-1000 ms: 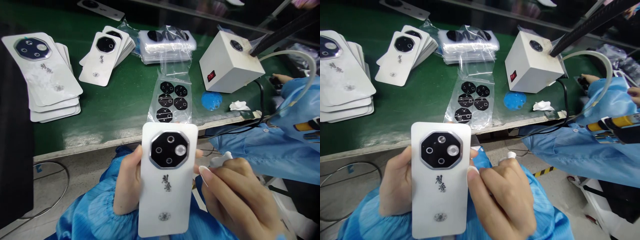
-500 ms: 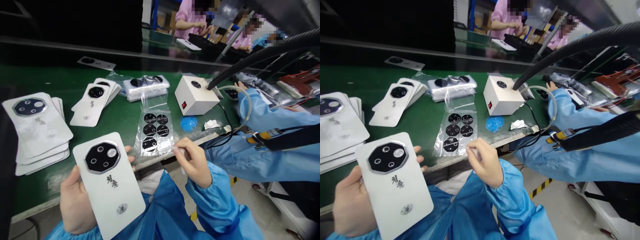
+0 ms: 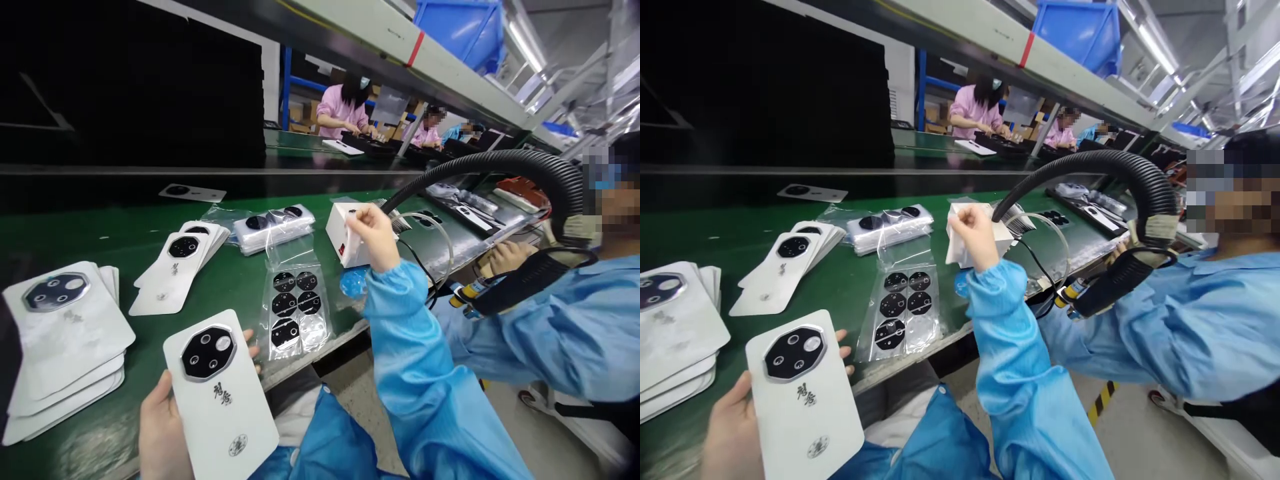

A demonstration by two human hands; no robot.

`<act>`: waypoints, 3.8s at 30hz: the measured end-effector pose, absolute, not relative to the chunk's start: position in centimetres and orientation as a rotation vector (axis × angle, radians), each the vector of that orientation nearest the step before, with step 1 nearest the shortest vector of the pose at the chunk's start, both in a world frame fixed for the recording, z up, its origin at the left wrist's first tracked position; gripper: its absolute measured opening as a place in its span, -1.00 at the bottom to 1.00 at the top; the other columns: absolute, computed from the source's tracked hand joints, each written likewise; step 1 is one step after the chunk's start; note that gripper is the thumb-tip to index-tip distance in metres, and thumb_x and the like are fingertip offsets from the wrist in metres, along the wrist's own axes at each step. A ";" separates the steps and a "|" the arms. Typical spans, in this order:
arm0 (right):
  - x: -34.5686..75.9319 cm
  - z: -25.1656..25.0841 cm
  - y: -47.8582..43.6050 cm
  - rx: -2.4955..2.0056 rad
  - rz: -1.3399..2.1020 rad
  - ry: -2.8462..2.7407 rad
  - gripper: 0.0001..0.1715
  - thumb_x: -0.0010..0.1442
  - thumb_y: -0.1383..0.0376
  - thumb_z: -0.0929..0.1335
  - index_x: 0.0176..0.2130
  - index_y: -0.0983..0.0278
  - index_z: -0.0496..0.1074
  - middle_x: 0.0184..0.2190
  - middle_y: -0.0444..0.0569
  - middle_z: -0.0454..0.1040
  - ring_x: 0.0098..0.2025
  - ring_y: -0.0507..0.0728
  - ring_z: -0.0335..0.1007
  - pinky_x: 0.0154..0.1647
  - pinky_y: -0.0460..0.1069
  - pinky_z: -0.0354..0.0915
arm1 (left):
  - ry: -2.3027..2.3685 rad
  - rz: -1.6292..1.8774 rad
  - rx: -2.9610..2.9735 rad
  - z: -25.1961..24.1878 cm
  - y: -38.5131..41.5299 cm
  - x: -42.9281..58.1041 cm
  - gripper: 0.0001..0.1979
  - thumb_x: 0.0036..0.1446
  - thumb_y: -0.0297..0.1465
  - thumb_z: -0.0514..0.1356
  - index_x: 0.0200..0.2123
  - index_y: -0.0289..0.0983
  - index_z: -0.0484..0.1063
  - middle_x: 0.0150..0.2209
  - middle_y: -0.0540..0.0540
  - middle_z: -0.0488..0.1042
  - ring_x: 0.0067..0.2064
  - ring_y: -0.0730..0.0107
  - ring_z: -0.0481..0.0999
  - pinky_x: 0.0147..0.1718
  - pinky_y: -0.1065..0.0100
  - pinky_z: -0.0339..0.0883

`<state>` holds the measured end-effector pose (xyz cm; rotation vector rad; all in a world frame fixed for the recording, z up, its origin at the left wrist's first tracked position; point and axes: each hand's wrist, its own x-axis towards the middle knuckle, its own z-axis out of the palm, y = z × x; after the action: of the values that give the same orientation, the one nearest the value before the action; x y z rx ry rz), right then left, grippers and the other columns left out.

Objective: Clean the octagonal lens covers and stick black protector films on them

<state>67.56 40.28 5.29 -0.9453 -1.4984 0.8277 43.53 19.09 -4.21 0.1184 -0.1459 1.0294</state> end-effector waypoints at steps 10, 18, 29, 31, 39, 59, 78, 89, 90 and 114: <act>63.3 5.2 45.0 -1.049 0.786 -1.764 -0.82 -0.04 0.40 0.37 -0.54 0.27 0.25 -0.57 -0.22 0.30 -0.46 -0.01 0.24 -0.39 -0.07 0.18 | 0.170 1.301 0.211 -4.5 19.4 44.1 -0.38 0.22 -0.09 -0.22 0.09 -0.34 0.34 0.12 -0.19 0.29 0.07 0.03 0.40 0.03 0.16 0.29; 59.6 1.2 46.1 -1.164 0.675 -2.002 -0.88 0.03 0.36 0.41 -0.38 0.32 0.38 -0.35 -0.12 0.43 -0.25 0.07 0.37 -0.13 0.07 0.30 | 0.598 1.303 0.045 -3.7 19.2 44.1 -0.57 0.12 -0.26 0.01 -0.09 -0.37 0.52 -0.06 -0.26 0.51 -0.14 -0.02 0.56 -0.15 0.10 0.46; 66.1 -4.6 35.6 -1.178 0.616 -2.193 -0.97 0.08 0.38 0.34 -0.38 0.24 0.39 -0.33 -0.08 0.33 -0.32 0.06 0.36 -0.32 -0.02 0.37 | 0.714 1.335 -0.093 -2.6 19.9 44.9 -0.46 0.14 -0.22 -0.12 -0.13 -0.45 0.51 -0.15 -0.35 0.55 -0.27 -0.03 0.58 -0.33 0.09 0.50; 66.5 -5.6 34.5 -1.183 0.606 -2.234 -0.85 0.03 0.35 0.40 -0.32 0.25 0.38 -0.29 -0.05 0.31 -0.26 0.10 0.36 -0.27 0.02 0.39 | 0.690 1.329 -0.071 -2.8 19.9 44.8 -0.45 0.15 -0.20 -0.12 -0.12 -0.43 0.51 -0.15 -0.33 0.55 -0.24 -0.02 0.58 -0.29 0.09 0.49; 66.8 -5.6 34.7 -1.186 0.572 -2.374 -0.57 -0.08 0.31 0.49 -0.20 0.29 0.33 -0.22 0.02 0.25 -0.14 0.18 0.32 -0.12 0.13 0.40 | 0.515 1.222 0.038 -1.3 18.4 47.1 -0.45 0.10 -0.13 -0.04 -0.13 -0.41 0.53 -0.19 -0.29 0.58 -0.25 0.07 0.58 -0.24 0.17 0.46; 67.5 -5.0 35.8 -1.201 0.582 -2.528 -0.58 -0.02 0.18 0.46 -0.18 0.25 0.33 -0.20 0.00 0.25 -0.22 0.16 0.33 -0.19 0.12 0.41 | 0.193 1.209 0.205 0.8 16.5 50.8 -0.36 0.12 -0.04 -0.08 0.01 -0.40 0.41 -0.03 -0.22 0.48 -0.10 0.17 0.46 -0.13 0.30 0.35; 67.5 -5.1 35.3 -1.157 0.472 -2.517 -0.56 -0.03 0.23 0.47 -0.20 0.21 0.24 -0.26 -0.04 0.32 -0.27 0.15 0.32 -0.30 0.06 0.36 | 0.254 1.144 0.171 0.8 16.7 50.4 -0.36 0.11 -0.05 -0.08 -0.02 -0.44 0.42 -0.12 -0.28 0.52 -0.16 0.17 0.50 -0.19 0.32 0.36; 67.6 -4.7 34.6 -1.082 0.313 -2.594 -0.51 0.06 0.24 0.41 -0.01 0.20 0.27 -0.19 0.04 0.30 -0.13 0.28 0.29 -0.13 0.20 0.33 | 0.251 1.124 0.176 0.9 16.9 50.3 -0.34 0.11 -0.02 -0.12 -0.04 -0.41 0.45 -0.12 -0.25 0.52 -0.17 0.17 0.48 -0.13 0.29 0.35; 67.6 -4.7 34.5 -1.075 0.304 -2.600 -0.50 0.06 0.23 0.40 0.00 0.19 0.26 -0.18 0.04 0.30 -0.13 0.28 0.28 -0.13 0.20 0.33 | 0.241 1.123 0.172 0.9 16.9 50.3 -0.33 0.12 -0.02 -0.13 -0.03 -0.42 0.45 -0.11 -0.25 0.52 -0.16 0.17 0.48 -0.12 0.29 0.35; 65.8 1.6 24.5 -0.637 0.160 -2.400 -0.42 0.12 0.17 0.39 0.09 0.22 0.22 -0.07 0.14 0.36 -0.02 0.27 0.31 -0.15 0.16 0.41 | 0.440 1.174 0.106 -1.2 17.9 51.0 -0.63 0.16 -0.16 0.01 -0.22 -0.20 0.54 -0.37 -0.03 0.61 -0.21 0.16 0.56 -0.12 0.21 0.35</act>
<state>65.78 24.53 1.60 -0.6368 -2.3998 0.1599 50.97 17.91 -1.20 0.1059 0.4398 1.1741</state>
